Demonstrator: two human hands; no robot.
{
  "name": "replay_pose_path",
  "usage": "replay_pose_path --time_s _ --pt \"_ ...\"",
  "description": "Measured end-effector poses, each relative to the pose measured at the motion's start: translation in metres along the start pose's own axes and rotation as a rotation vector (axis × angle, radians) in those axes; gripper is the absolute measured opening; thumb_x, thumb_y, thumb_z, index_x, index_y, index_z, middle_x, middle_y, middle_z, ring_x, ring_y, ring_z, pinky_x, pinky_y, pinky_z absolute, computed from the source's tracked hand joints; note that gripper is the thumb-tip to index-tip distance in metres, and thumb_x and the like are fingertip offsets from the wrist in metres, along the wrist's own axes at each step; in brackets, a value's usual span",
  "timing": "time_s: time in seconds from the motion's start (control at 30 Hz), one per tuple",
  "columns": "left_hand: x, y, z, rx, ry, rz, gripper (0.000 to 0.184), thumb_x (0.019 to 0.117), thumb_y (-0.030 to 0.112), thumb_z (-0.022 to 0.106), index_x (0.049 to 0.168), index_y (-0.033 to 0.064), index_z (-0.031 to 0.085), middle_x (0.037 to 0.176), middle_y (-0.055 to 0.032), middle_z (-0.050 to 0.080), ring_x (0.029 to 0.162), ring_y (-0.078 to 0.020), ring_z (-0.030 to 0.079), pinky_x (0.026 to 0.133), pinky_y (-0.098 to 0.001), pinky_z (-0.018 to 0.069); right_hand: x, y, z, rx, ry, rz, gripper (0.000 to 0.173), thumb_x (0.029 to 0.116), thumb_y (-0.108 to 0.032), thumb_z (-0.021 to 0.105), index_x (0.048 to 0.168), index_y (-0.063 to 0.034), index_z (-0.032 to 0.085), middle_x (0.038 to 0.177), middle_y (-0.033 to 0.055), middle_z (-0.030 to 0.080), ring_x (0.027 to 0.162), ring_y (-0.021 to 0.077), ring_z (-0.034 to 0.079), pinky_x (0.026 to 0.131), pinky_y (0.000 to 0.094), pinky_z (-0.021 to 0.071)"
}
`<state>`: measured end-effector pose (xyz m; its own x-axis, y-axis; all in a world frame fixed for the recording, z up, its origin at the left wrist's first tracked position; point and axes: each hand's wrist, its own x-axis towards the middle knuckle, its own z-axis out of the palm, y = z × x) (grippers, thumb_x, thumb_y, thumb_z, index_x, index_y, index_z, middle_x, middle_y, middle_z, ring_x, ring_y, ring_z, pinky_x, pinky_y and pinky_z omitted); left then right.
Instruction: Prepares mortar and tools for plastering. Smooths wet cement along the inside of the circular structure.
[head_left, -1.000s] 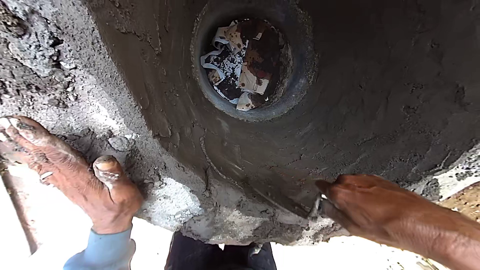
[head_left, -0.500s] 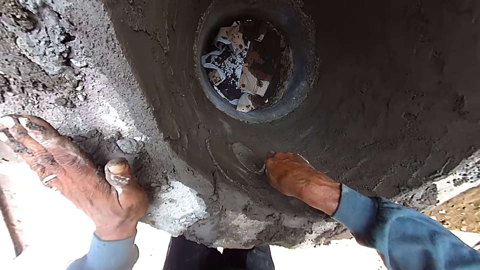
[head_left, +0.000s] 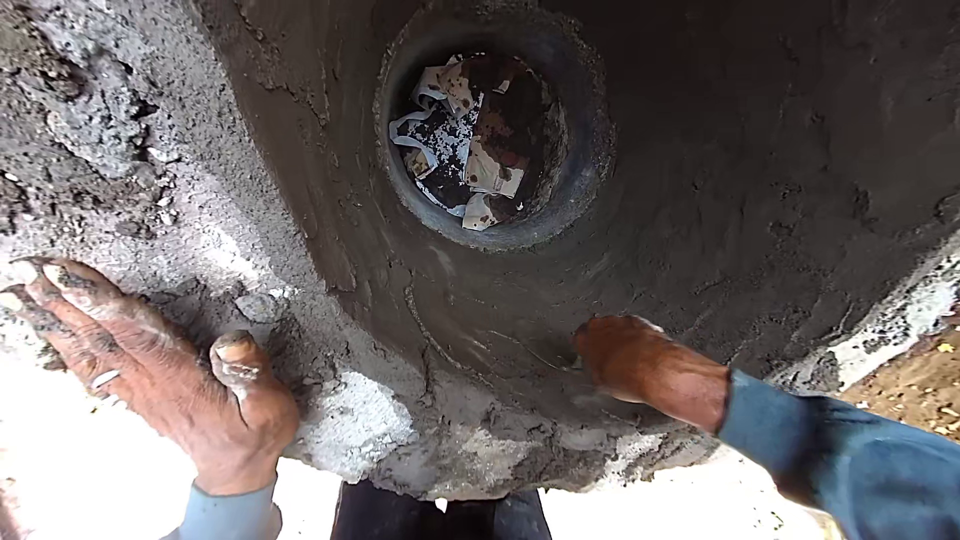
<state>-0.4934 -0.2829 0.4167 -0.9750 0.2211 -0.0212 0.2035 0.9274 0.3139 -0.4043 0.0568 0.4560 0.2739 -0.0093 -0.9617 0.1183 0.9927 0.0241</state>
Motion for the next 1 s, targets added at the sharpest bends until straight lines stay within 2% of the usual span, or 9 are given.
replay_pose_path --time_s 0.07,0.17,0.2,0.27,0.37,0.47,0.53,0.77,1.0 --pt "0.001 0.001 0.000 0.000 0.004 0.001 0.099 0.0990 0.071 0.014 0.161 -0.0060 0.015 0.164 -0.0342 0.017 0.153 -0.0508 0.016 0.124 -0.0630 0.0096 -0.008 0.016 0.000 0.036 0.015 0.009 0.029 0.1011 -0.022 0.060 0.110 0.0055 0.064 0.111 0.0278 0.065 0.111 0.0456 0.063 0.089 0.0628 0.0501" --pt "0.001 -0.002 0.001 0.007 0.012 0.006 0.102 0.0974 0.074 0.013 0.160 -0.0069 0.014 0.163 -0.0357 0.017 0.152 -0.0523 0.015 0.124 -0.0645 0.0096 -0.007 0.022 -0.007 0.243 0.128 -0.053 0.046 0.1094 -0.040 0.043 0.126 -0.0003 0.060 0.109 0.0233 0.065 0.108 0.0408 0.064 0.088 0.0596 0.0493" --pt "0.002 -0.002 0.001 0.011 0.012 0.011 0.102 0.0977 0.073 0.013 0.161 -0.0068 0.013 0.163 -0.0363 0.017 0.152 -0.0523 0.016 0.123 -0.0643 0.0105 -0.002 0.017 -0.010 0.318 0.188 -0.090 0.051 0.1102 -0.046 0.038 0.127 -0.0043 0.061 0.105 0.0208 0.066 0.105 0.0383 0.065 0.086 0.0586 0.0492" --pt "0.004 -0.001 0.001 0.011 0.015 0.016 0.102 0.0976 0.073 0.013 0.161 -0.0069 0.013 0.163 -0.0369 0.016 0.153 -0.0513 0.015 0.124 -0.0643 0.0099 0.017 0.002 -0.020 0.397 0.282 -0.180 0.053 0.1113 -0.050 0.031 0.127 -0.0093 0.062 0.105 0.0180 0.067 0.105 0.0359 0.065 0.087 0.0575 0.0493" --pt "0.005 -0.001 0.000 0.010 0.015 0.028 0.103 0.0976 0.074 0.013 0.159 -0.0095 0.014 0.163 -0.0374 0.017 0.153 -0.0513 0.016 0.124 -0.0641 0.0103 0.044 -0.024 -0.038 0.380 0.353 -0.279 0.039 0.1109 -0.038 0.039 0.121 -0.0094 0.064 0.103 0.0171 0.068 0.103 0.0360 0.066 0.085 0.0574 0.0506" --pt "0.005 0.000 -0.001 0.022 0.003 0.017 0.105 0.0971 0.074 0.012 0.159 -0.0096 0.013 0.162 -0.0376 0.017 0.152 -0.0522 0.017 0.123 -0.0642 0.0117 0.057 -0.043 -0.050 0.331 0.334 -0.287 0.032 0.1079 -0.032 0.048 0.113 -0.0072 0.067 0.100 0.0171 0.068 0.101 0.0361 0.067 0.082 0.0573 0.0505" --pt "0.005 -0.002 0.000 0.015 0.005 0.019 0.105 0.0968 0.076 0.013 0.160 -0.0089 0.014 0.162 -0.0379 0.017 0.152 -0.0529 0.017 0.123 -0.0644 0.0105 0.060 -0.049 -0.051 0.297 0.302 -0.265 0.031 0.1070 -0.030 0.051 0.110 -0.0049 0.068 0.103 0.0188 0.068 0.103 0.0376 0.066 0.084 0.0586 0.0503" --pt "0.005 0.001 -0.002 0.036 -0.010 0.031 0.102 0.0985 0.073 0.012 0.160 -0.0086 0.015 0.162 -0.0374 0.017 0.152 -0.0529 0.017 0.122 -0.0658 0.0120 0.066 -0.050 -0.044 0.231 0.232 -0.169 0.027 0.1041 -0.025 0.057 0.113 -0.0018 0.069 0.116 0.0217 0.066 0.112 0.0398 0.064 0.089 0.0594 0.0501" --pt "0.004 -0.003 0.000 0.044 -0.012 0.019 0.104 0.0972 0.075 0.012 0.160 -0.0081 0.015 0.163 -0.0366 0.017 0.152 -0.0521 0.017 0.122 -0.0654 0.0122 0.076 -0.029 -0.027 0.182 0.146 -0.103 0.032 0.1049 -0.028 0.056 0.109 0.0015 0.068 0.111 0.0236 0.067 0.108 0.0405 0.065 0.087 0.0598 0.0504"
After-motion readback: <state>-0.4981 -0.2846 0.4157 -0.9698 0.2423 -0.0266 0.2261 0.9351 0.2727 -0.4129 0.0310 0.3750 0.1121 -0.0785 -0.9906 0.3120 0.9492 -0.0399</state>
